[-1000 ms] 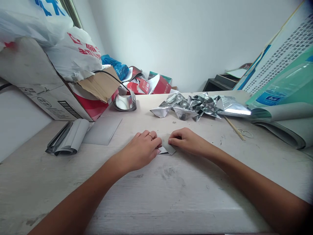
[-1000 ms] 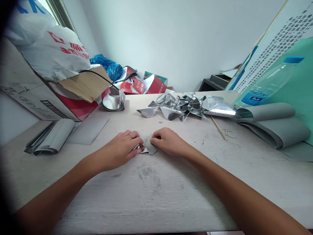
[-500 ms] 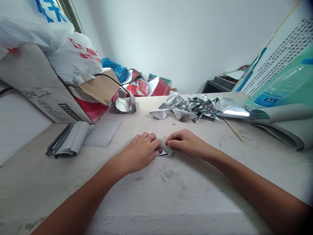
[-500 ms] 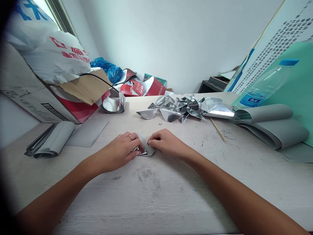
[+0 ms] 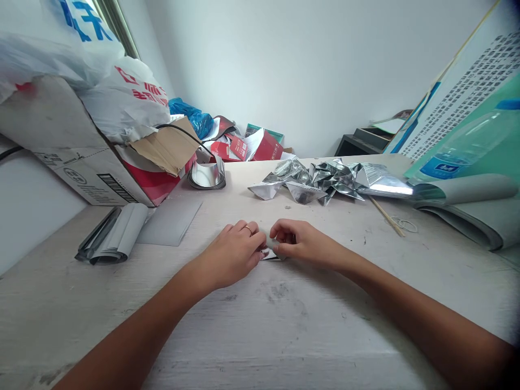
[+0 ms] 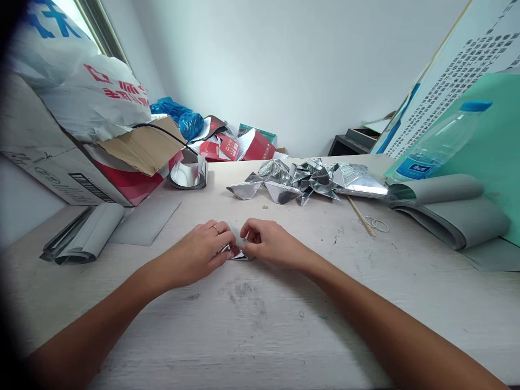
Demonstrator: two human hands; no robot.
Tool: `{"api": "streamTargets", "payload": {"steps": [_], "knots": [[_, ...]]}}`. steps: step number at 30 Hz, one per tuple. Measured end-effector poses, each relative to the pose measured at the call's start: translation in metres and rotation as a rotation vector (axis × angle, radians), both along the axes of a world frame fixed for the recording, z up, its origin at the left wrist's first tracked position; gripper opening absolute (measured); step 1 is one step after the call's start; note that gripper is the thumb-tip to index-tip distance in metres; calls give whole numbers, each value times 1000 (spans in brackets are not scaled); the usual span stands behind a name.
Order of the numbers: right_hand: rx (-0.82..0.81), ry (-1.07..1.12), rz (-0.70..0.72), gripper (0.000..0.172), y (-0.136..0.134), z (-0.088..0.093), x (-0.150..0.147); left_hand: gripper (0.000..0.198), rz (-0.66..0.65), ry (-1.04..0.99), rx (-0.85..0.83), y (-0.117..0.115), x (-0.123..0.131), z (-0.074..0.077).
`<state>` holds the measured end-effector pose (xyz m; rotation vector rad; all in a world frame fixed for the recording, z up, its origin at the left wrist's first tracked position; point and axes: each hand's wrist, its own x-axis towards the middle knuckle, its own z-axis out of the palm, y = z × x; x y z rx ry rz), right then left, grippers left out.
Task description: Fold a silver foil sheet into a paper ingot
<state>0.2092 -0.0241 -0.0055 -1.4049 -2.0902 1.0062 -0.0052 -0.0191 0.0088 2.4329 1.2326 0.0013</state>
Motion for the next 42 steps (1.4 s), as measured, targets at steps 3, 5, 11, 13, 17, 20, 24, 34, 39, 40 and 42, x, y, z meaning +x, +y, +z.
{"api": "streamTargets", "payload": {"steps": [3,5,11,13,17,20,24,34,39,40,42], "knots": [[88,-127,-3,17,-2,-3,-5,51,12,1,5,1,1,-1],[117,-180,-18,16,-4,-4,-8,48,24,4,4,1,2,-1],[171,-288,-5,17,-5,-3,-7,46,27,0,-12,1,2,0],[172,-293,14,17,-5,-2,-7,46,26,-1,-11,1,2,1],[167,-295,32,19,-5,-1,-6,46,19,13,10,2,2,-1],[164,-304,30,19,-5,-1,-7,47,-20,6,57,3,2,-3],[189,-339,13,11,-6,-3,-9,47,-64,18,70,4,1,-5],[186,-400,2,26,-8,-3,-13,48,-71,-43,73,6,0,-5],[163,-399,50,21,-7,0,-11,46,-45,-57,53,5,2,-5],[152,-402,54,20,-8,1,-10,45,-41,-63,49,5,2,-5],[125,-428,41,22,-8,5,-9,43,-31,-64,34,6,2,-5]]}}
